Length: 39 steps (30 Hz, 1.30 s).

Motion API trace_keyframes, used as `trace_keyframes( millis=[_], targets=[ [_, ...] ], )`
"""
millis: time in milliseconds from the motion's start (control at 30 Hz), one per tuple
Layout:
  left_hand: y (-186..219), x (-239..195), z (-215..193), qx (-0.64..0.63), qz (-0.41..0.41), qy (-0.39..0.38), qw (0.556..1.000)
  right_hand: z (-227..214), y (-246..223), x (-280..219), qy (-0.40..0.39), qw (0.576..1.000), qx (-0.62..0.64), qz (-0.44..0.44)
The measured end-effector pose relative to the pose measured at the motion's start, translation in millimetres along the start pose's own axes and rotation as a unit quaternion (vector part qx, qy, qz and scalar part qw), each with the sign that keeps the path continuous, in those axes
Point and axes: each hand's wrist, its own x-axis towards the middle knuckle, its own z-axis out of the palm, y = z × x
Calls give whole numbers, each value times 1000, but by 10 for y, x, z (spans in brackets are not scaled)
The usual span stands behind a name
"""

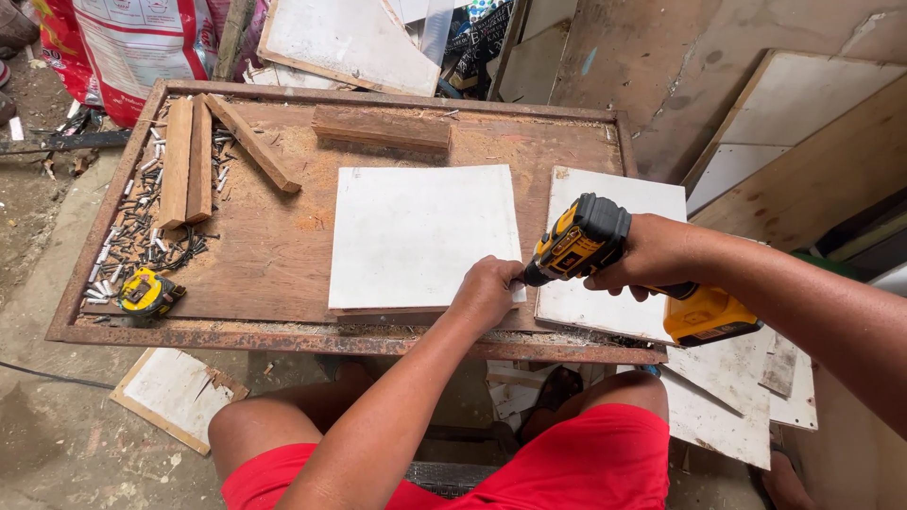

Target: Assembling a wooden frame by aligning boards and fastening them with screws using a power drill.

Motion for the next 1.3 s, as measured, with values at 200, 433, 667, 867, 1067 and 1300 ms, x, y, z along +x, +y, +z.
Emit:
trace_keyframes(
  millis=[200, 433, 667, 867, 1067, 1300],
  targets=[
    [-75, -1, 57, 5, 6, -1, 1000, -4, -5, 52, -11, 1000, -24, 2],
    [-59, -33, 14, -15, -2, -4, 1000, 5, 36, 146, -12, 999, -35, 0],
    [-289, 21, 174, -14, -5, -12, 1000, -17, -104, 94, -19, 997, -74, 6],
    [-190, 10, 158, 3, 20, 23, 1000, -28, -177, 51, -24, 997, -76, 4],
    [-101, -36, 79, -15, 24, 31, 999, -36, -223, 33, -20, 997, -71, 2],
    [-29, -39, 17, -21, 12, 23, 999, -34, -319, -30, -29, 996, -79, 1]
  ],
)
